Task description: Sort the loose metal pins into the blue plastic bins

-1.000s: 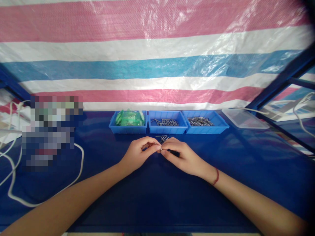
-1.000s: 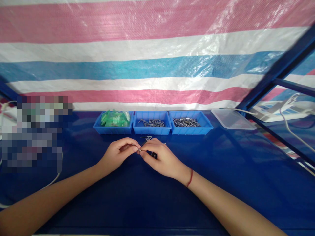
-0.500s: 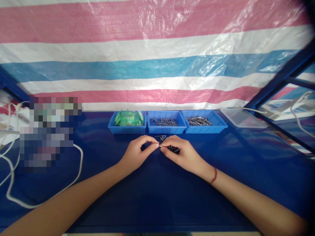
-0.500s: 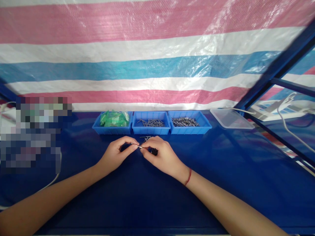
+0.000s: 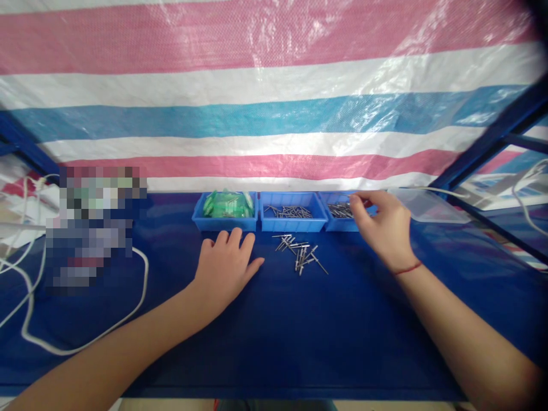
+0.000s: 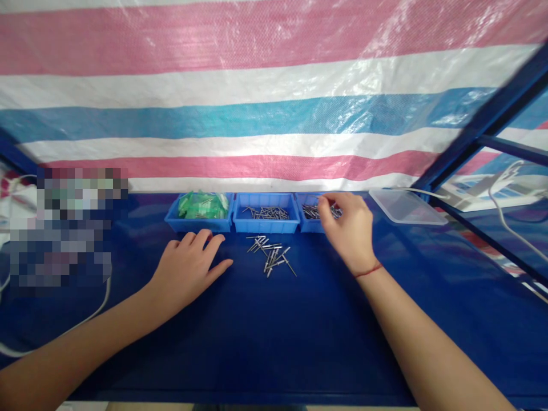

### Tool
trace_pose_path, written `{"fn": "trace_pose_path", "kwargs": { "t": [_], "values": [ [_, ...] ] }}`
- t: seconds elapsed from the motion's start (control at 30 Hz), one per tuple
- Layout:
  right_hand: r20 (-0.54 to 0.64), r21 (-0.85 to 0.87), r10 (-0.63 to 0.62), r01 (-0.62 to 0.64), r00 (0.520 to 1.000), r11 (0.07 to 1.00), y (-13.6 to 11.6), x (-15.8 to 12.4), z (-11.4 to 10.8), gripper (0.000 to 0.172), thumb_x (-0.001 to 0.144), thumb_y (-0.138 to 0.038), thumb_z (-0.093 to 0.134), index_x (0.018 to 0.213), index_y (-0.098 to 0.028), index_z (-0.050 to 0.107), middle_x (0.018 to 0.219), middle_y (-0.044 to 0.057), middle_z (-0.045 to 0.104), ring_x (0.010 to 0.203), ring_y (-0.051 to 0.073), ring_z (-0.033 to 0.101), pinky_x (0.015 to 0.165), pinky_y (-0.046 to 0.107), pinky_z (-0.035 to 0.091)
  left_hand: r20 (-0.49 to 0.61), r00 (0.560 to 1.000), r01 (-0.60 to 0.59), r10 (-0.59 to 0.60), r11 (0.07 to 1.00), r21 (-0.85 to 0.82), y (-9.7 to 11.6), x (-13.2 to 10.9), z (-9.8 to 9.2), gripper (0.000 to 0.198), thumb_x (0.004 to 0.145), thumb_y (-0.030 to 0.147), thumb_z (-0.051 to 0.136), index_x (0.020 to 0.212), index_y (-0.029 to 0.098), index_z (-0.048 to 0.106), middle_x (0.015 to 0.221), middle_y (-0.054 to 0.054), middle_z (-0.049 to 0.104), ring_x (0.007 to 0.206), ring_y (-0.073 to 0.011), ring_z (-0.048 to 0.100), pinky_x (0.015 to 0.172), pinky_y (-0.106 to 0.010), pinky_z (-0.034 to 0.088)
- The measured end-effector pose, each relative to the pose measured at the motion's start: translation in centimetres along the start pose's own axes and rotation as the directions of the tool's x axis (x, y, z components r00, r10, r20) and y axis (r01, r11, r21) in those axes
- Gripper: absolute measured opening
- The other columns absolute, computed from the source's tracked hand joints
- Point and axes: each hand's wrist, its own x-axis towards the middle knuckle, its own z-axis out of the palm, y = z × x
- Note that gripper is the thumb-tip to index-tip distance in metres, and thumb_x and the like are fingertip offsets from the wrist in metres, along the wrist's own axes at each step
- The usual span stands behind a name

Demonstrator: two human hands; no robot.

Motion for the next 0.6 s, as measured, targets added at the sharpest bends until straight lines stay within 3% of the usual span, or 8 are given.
{"fn": "trace_pose_path", "kwargs": {
  "t": [0.13,0.23,0.37,0.47,0.6],
  "values": [
    [0.07,-0.282,0.105,-0.081,0.992,0.956,2.3,0.4,0.2,0.026,0.087,-0.033,0.05,0.082,-0.017,0.07,0.082,0.012,0.07,0.079,0.026,0.059,0.068,0.037,0.039,0.154,0.986,0.05,-0.058,0.997,0.051,-0.3,-0.3,0.0,0.032,0.091,0.04,0.048,0.107,0.016,0.059,0.099,-0.014,0.06,0.084,-0.0322,0.061,0.058,-0.035,0.047],
    [0.107,-0.337,0.12,-0.077,0.987,0.938,2.3,0.1,0.6,0.029,0.086,-0.036,0.05,0.087,-0.017,0.071,0.085,0.012,0.069,0.081,0.029,0.058,0.064,0.036,0.036,0.228,0.973,0.031,-0.044,0.998,0.059,-0.3,-0.2,0.3,0.025,0.093,0.033,0.045,0.1,0.014,0.059,0.095,-0.013,0.06,0.077,-0.0288,0.064,0.054,-0.033,0.049],
    [0.14,-0.25,0.032,0.004,0.99,0.968,1.2,-0.3,0.7,0.027,0.086,-0.036,0.051,0.089,-0.019,0.071,0.091,0.012,0.069,0.088,0.03,0.057,0.07,0.038,0.039,0.294,0.956,-0.032,0.016,0.998,0.051,0.0,0.2,0.1,0.017,0.092,0.016,0.042,0.101,0.013,0.057,0.097,-0.012,0.06,0.077,-0.0239,0.065,0.058,-0.031,0.052],
    [0.183,-0.106,-0.108,0.128,0.977,0.986,-0.2,-0.5,0.5,0.024,0.087,-0.033,0.05,0.088,-0.018,0.07,0.092,0.011,0.069,0.091,0.028,0.057,0.078,0.041,0.041,0.326,0.943,-0.08,0.065,0.996,0.031,0.3,0.5,0.0,0.025,0.088,0.002,0.041,0.105,0.013,0.055,0.1,-0.012,0.06,0.08,-0.0225,0.065,0.062,-0.031,0.053],
    [0.209,0.093,-0.298,0.285,0.931,0.954,-3.2,-1.2,-0.1,0.021,0.089,-0.03,0.051,0.085,-0.019,0.068,0.092,0.01,0.068,0.09,0.026,0.058,0.083,0.042,0.044,0.27,0.953,-0.138,0.142,0.99,-0.032,0.7,0.8,0.8,0.022,0.091,0.005,0.041,0.104,0.015,0.056,0.1,-0.01,0.06,0.082,-0.0229,0.063,0.066,-0.033,0.053]
  ]
}}
